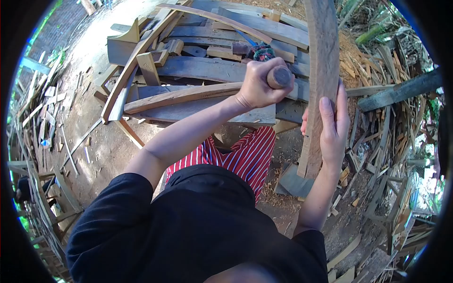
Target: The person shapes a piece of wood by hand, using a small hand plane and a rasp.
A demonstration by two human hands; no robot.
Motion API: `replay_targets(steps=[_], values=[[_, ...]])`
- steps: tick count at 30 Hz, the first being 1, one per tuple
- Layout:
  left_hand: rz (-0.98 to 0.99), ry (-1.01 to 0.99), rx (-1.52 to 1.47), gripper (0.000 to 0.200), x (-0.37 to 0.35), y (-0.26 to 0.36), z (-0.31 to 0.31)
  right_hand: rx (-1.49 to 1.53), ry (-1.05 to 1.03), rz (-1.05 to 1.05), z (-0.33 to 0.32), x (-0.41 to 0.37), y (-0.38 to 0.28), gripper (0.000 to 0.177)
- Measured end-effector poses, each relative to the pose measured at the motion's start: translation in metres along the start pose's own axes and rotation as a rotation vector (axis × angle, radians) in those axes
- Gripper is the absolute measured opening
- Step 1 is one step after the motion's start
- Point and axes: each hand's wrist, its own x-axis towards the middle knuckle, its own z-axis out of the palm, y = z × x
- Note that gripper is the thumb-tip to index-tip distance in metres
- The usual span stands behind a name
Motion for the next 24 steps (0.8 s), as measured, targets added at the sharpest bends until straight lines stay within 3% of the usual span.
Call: replay_targets(steps=[3,5,9,13,24], values=[[0.043,0.013,0.023,0.018,-0.005,0.001,0.006,0.005,-0.047,-0.023,-0.002,0.000,-0.003,0.056],[-0.017,-0.117,0.007,0.021,-0.016,0.007,0.008,0.009,0.042,0.038,-0.003,-0.004,-0.006,0.057],[0.115,-0.335,0.128,0.035,-0.044,0.014,0.023,-0.042,0.124,0.033,-0.013,-0.007,-0.009,0.056],[0.137,-0.316,0.136,0.028,-0.052,0.015,0.030,-0.075,0.178,0.087,-0.016,-0.014,-0.020,0.059],[0.126,-0.265,0.102,0.033,-0.039,0.010,0.023,-0.142,0.184,0.088,-0.010,-0.021,-0.027,0.059]])
